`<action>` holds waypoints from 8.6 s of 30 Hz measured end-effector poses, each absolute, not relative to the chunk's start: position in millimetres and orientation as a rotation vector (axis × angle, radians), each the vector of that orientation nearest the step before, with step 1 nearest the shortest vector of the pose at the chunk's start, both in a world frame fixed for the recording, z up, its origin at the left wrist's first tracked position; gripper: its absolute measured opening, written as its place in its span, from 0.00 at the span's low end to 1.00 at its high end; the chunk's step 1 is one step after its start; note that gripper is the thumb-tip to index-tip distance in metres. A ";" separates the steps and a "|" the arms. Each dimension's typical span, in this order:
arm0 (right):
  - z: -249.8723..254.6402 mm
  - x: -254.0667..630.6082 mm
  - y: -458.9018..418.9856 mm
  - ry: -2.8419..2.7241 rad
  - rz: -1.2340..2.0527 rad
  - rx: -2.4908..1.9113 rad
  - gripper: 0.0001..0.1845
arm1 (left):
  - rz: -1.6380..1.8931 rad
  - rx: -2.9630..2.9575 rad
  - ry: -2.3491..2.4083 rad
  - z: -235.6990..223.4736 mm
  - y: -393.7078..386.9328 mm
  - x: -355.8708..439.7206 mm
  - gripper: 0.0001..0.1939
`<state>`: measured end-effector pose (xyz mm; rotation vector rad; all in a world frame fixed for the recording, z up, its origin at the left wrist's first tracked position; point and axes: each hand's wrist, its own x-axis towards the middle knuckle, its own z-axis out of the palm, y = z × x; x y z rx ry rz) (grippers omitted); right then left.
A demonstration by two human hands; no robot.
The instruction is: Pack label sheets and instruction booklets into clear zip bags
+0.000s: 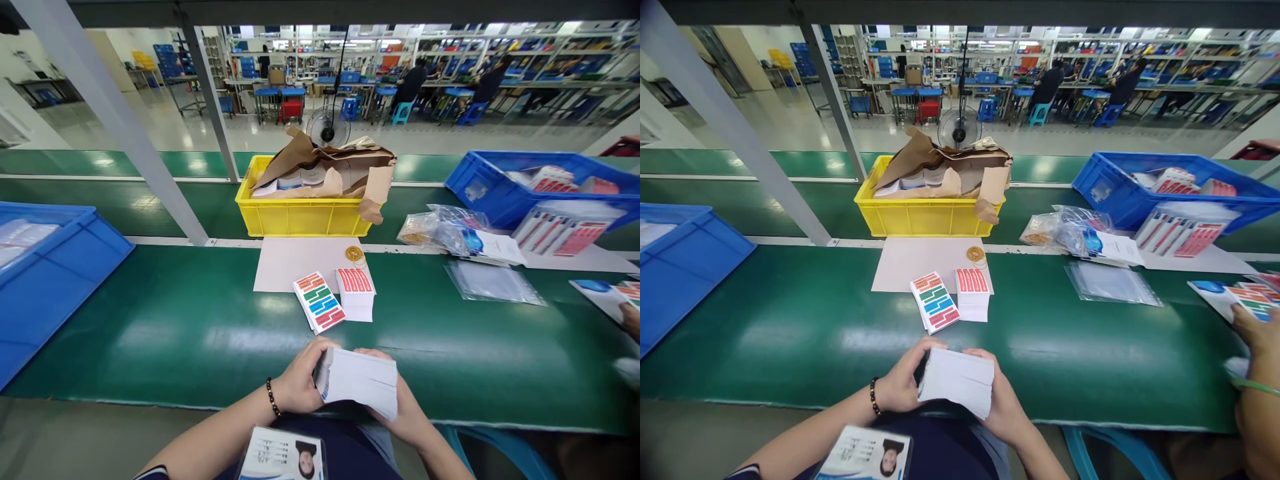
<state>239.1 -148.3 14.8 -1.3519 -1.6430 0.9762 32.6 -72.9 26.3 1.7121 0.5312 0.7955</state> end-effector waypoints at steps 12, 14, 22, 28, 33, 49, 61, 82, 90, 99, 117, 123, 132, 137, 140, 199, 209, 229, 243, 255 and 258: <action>8.3 201.9 -146.4 -1.465 0.860 -1.386 0.50 | 0.942 1.170 0.675 36.2 -90.8 49.1 0.52; 0.7 206.5 -146.1 -1.555 0.824 -1.424 0.47 | 0.936 1.280 0.672 30.7 -88.7 48.0 0.51; -12.4 216.9 -143.0 -1.452 0.934 -1.502 0.33 | 0.927 1.394 0.773 17.2 -84.2 47.8 0.37; 56.3 219.8 -140.8 -1.498 1.131 -1.611 0.35 | 0.704 0.587 0.634 24.8 -83.4 54.5 0.19; 76.4 220.8 -138.3 -1.432 1.246 -1.590 0.18 | 0.572 0.242 0.513 18.4 -88.0 46.7 0.16; 72.7 210.5 -134.4 -1.475 1.274 -1.725 0.21 | 0.396 0.157 0.423 14.2 -84.1 21.6 0.25; 58.0 215.7 -132.4 -1.310 1.387 -1.665 0.26 | 0.443 0.055 0.373 4.7 -91.6 21.2 0.28; 44.1 220.8 -129.8 -1.081 1.570 -1.474 0.25 | 0.506 0.015 0.332 -1.4 -93.4 20.8 0.26; 47.3 220.9 -130.0 -1.110 1.581 -1.465 0.26 | 0.496 0.029 0.313 -0.9 -94.2 20.2 0.26; 43.8 222.9 -131.0 -1.006 1.671 -1.366 0.23 | 0.498 0.013 0.307 -3.5 -94.7 19.8 0.25; 54.7 220.6 -137.6 -1.088 1.392 -1.516 0.17 | 0.508 0.000 0.311 3.8 -97.1 19.2 0.27; 55.0 264.4 -137.4 -0.942 1.342 -1.589 0.26 | 0.509 -0.037 0.381 -5.3 -99.3 13.7 0.26; 43.3 244.4 -144.1 -1.366 1.307 -1.635 0.18 | 0.475 -0.044 0.482 3.3 -99.9 19.5 0.25; 60.9 211.6 -148.0 -1.430 1.414 -1.539 0.19 | 0.516 -0.049 0.492 1.6 -101.9 19.0 0.24; 59.4 208.7 -146.1 -1.434 1.356 -1.590 0.19 | 0.512 -0.052 0.480 1.8 -102.5 17.1 0.26; 52.3 204.7 -137.4 -1.419 1.355 -1.598 0.19 | 0.583 -0.029 0.486 5.1 -100.2 18.4 0.25; 46.5 213.0 -136.9 -1.305 1.501 -1.563 0.20 | 0.538 -0.040 0.523 -1.8 -98.2 13.8 0.26; 40.0 265.2 -137.8 -1.302 0.770 -1.947 0.29 | 0.549 -0.040 0.556 0.2 -98.3 15.4 0.23; 50.5 199.7 -146.7 -1.412 1.352 -1.583 0.18 | 0.550 -0.020 0.506 5.6 -101.3 18.0 0.25; 49.0 203.6 -143.4 -1.380 1.381 -1.643 0.20 | 0.518 -0.008 0.451 -1.8 -104.2 15.2 0.28; 47.7 204.9 -141.7 -1.342 1.435 -1.622 0.20 | 0.523 -0.004 0.431 -2.1 -103.5 14.8 0.28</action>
